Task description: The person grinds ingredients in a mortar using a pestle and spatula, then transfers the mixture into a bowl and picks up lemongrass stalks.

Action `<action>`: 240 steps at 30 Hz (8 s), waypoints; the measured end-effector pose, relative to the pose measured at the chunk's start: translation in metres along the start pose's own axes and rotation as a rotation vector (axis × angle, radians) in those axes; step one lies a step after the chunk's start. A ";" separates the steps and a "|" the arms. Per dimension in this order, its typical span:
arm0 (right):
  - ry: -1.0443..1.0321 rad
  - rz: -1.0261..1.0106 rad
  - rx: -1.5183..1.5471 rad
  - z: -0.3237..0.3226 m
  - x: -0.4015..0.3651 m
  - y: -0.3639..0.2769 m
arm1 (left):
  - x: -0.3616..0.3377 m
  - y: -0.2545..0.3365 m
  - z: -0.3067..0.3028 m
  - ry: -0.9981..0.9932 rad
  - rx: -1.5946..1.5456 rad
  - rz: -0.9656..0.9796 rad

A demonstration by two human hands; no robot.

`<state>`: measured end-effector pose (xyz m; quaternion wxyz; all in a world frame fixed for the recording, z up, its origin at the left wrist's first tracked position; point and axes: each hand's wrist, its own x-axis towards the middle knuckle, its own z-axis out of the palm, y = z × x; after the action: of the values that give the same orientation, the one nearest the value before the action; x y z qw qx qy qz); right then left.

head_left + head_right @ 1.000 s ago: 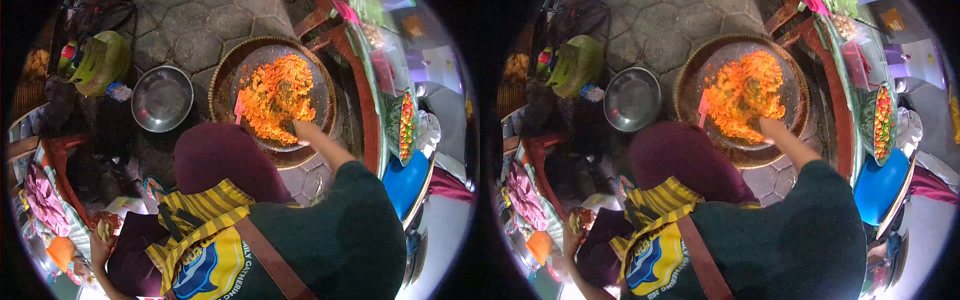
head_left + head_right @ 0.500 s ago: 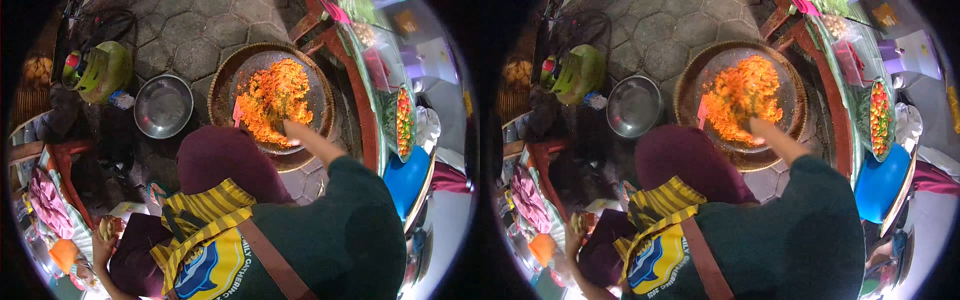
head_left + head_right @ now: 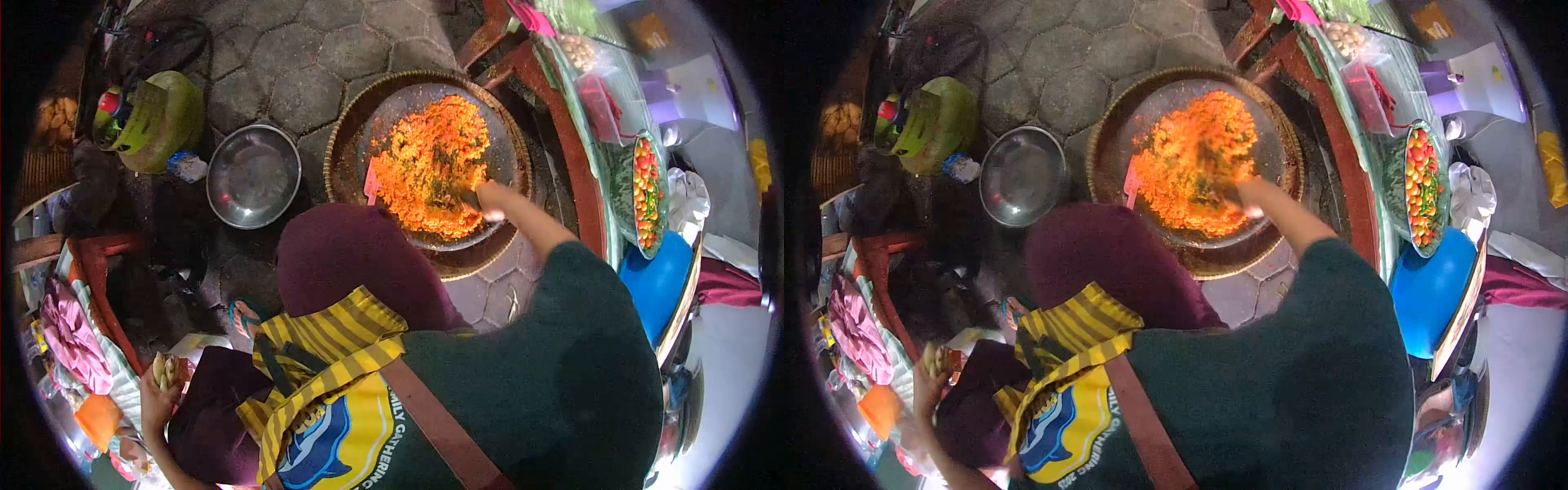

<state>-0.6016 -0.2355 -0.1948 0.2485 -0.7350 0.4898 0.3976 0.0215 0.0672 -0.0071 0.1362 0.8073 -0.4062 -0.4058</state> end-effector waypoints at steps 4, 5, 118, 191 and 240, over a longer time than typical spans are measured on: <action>0.334 0.239 0.165 0.061 -0.009 -0.029 | 0.005 -0.003 -0.009 -0.032 0.346 -0.077; 0.327 0.434 0.464 0.088 0.049 -0.011 | 0.004 0.000 -0.010 -0.071 0.361 -0.134; -0.084 0.312 0.454 -0.046 0.113 0.011 | 0.033 0.052 0.003 -0.021 0.134 0.049; 0.203 0.471 0.158 0.032 0.060 -0.035 | 0.026 0.072 0.010 -0.097 0.137 -0.103; -0.181 0.358 0.222 -0.065 0.080 -0.031 | 0.012 0.045 0.001 -0.035 0.237 0.012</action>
<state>-0.5348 -0.3141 -0.2256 0.2965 -0.5658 0.6288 0.4434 0.0002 0.0295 0.0105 0.0351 0.8079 -0.4586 -0.3683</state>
